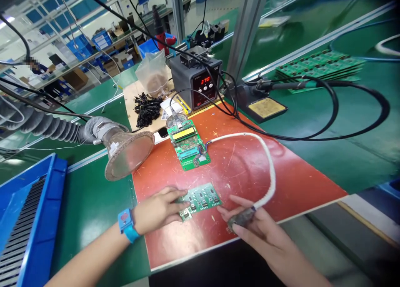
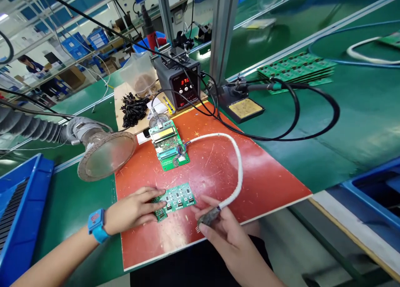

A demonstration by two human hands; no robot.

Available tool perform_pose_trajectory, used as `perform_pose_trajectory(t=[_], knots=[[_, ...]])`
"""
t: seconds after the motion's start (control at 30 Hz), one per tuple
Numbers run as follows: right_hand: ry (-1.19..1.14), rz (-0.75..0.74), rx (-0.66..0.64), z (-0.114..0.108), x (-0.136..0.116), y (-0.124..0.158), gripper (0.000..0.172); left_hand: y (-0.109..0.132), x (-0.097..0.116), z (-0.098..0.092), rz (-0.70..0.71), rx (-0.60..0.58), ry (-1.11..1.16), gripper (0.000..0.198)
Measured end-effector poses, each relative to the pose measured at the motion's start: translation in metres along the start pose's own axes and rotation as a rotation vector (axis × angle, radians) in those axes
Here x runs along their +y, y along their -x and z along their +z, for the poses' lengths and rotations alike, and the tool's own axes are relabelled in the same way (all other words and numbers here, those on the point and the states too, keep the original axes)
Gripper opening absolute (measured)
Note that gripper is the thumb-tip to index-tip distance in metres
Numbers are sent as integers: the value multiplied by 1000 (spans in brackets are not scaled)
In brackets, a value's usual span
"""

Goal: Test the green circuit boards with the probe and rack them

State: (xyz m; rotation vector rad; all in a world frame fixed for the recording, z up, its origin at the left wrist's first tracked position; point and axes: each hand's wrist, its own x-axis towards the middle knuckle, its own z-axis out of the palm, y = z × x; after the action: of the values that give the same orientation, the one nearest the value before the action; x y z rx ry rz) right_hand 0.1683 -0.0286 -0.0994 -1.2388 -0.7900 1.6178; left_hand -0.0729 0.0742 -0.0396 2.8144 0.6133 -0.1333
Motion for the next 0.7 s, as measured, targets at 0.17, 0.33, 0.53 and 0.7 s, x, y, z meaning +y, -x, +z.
perform_pose_trajectory(t=[0.17, 0.33, 0.53, 0.7], knots=[[64, -67, 72, -20, -24, -31, 59, -39, 50, 36, -184, 267, 41, 30], [192, -154, 49, -41, -50, -62, 57, -83, 97, 62, -395, 372, -10, 31], [258, -300, 159, -43, -55, -76, 53, -81, 90, 52, -381, 344, 49, 28], [219, -317, 238, -33, -41, -63, 45, -74, 81, 53, -421, 383, 56, 57]])
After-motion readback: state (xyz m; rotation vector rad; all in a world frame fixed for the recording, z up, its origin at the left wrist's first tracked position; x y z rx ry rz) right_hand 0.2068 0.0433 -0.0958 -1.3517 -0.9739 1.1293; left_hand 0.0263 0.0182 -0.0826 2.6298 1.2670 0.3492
